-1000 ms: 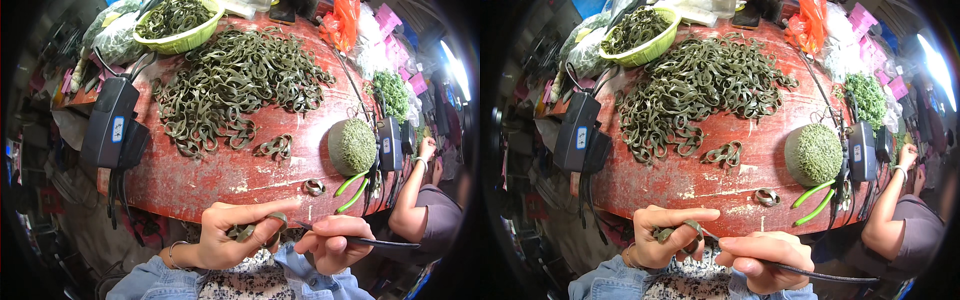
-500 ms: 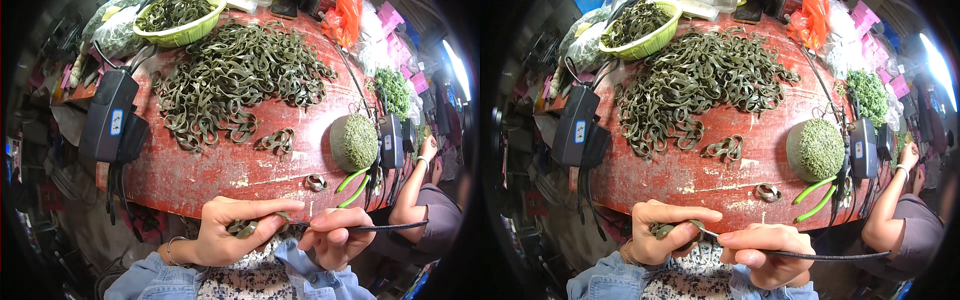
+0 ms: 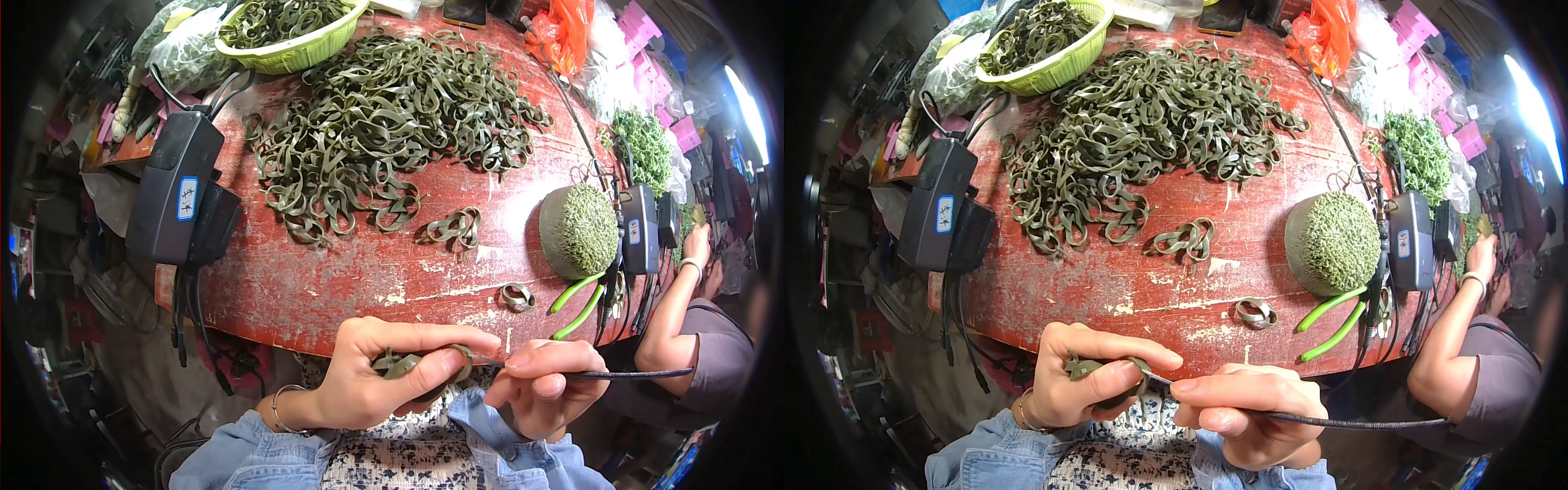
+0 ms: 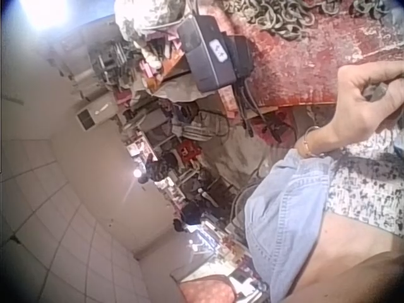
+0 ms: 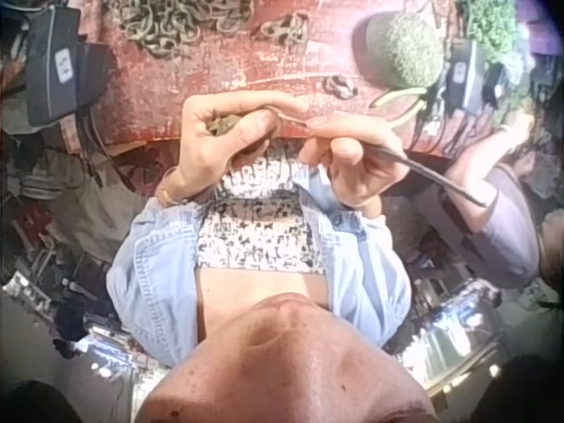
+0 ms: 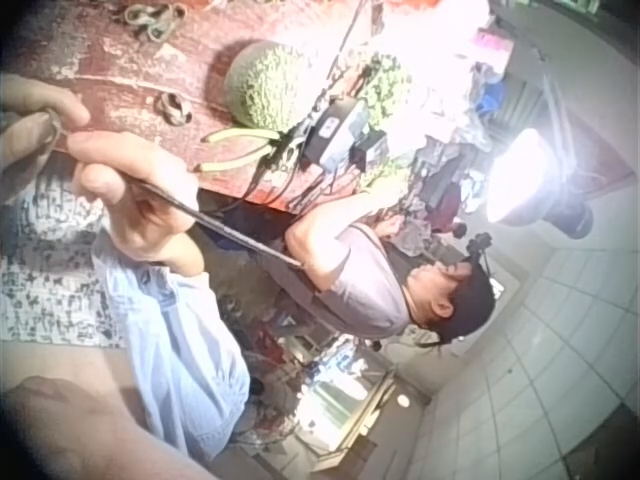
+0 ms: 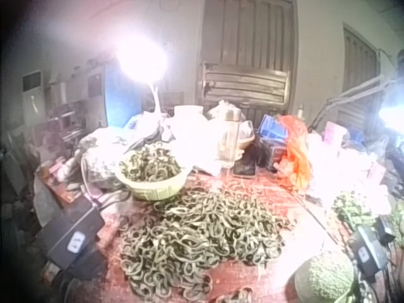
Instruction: The recorder uses a specialized crafting tool to attach artificial green leaves onto a rounded base to create a decorative item.
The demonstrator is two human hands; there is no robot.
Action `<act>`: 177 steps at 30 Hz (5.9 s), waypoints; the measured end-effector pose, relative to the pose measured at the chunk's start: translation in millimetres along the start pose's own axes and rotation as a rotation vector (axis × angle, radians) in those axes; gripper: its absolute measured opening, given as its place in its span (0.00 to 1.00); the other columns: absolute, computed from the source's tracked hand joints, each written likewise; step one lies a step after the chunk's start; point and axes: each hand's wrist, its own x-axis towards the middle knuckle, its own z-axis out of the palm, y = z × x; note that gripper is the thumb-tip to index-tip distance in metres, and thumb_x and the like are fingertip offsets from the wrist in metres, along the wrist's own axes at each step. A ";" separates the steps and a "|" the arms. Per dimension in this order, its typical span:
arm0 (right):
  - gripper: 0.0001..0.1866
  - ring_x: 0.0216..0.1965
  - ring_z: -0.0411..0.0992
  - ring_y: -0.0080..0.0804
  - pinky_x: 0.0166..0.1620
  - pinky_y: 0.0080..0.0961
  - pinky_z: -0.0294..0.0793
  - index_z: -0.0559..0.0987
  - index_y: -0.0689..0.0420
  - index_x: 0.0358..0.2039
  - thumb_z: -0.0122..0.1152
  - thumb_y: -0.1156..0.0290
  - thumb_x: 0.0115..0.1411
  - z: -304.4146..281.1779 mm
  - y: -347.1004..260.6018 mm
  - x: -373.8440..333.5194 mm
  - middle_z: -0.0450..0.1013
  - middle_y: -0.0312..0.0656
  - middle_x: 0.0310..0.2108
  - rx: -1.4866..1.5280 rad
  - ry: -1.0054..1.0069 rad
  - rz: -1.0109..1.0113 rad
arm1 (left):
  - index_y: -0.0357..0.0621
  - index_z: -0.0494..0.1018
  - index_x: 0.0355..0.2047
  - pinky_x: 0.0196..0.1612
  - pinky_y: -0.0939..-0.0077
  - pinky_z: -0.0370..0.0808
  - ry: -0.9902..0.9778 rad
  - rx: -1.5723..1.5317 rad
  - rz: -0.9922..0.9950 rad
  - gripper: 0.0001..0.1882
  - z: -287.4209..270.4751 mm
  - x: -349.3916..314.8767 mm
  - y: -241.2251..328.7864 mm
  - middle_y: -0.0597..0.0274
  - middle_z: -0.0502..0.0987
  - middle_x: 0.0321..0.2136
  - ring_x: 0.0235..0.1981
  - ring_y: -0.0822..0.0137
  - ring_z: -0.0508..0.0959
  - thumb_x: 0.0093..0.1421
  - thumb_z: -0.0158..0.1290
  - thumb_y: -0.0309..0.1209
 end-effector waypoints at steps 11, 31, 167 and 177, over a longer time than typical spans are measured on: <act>0.22 0.07 0.65 0.22 0.08 0.11 0.56 0.68 0.66 0.24 0.50 0.55 0.56 -3.8 3.9 -1.6 0.65 0.43 0.08 -0.012 0.020 -0.052 | 0.29 0.72 0.37 0.10 0.87 0.52 -0.017 -0.055 -0.058 0.12 -1.3 2.9 -1.9 0.67 0.67 0.09 0.09 0.83 0.61 0.54 0.45 0.23; 0.10 0.16 0.72 0.29 0.19 0.20 0.71 0.73 0.69 0.31 0.51 0.73 0.56 -12.5 5.7 -6.0 0.72 0.47 0.16 -0.020 -0.039 -0.063 | 0.31 0.72 0.37 0.11 0.88 0.54 0.048 0.139 0.054 0.12 0.6 1.9 -5.5 0.66 0.70 0.13 0.10 0.83 0.61 0.54 0.43 0.22; 0.15 0.16 0.71 0.31 0.20 0.22 0.72 0.70 0.69 0.34 0.53 0.67 0.55 -3.9 -2.7 7.2 0.71 0.49 0.15 -0.036 -0.081 -0.090 | 0.31 0.68 0.43 0.18 0.86 0.69 -0.001 0.091 0.405 0.19 -3.9 13.1 -20.1 0.53 0.71 0.31 0.22 0.74 0.72 0.50 0.55 0.26; 0.10 0.20 0.74 0.33 0.24 0.23 0.74 0.75 0.67 0.29 0.58 0.71 0.52 -5.0 -5.9 7.0 0.74 0.46 0.19 0.105 -0.048 -0.014 | 0.32 0.71 0.38 0.20 0.85 0.71 -0.022 0.194 0.400 0.17 -3.4 11.2 -15.9 0.53 0.72 0.32 0.25 0.72 0.74 0.47 0.57 0.25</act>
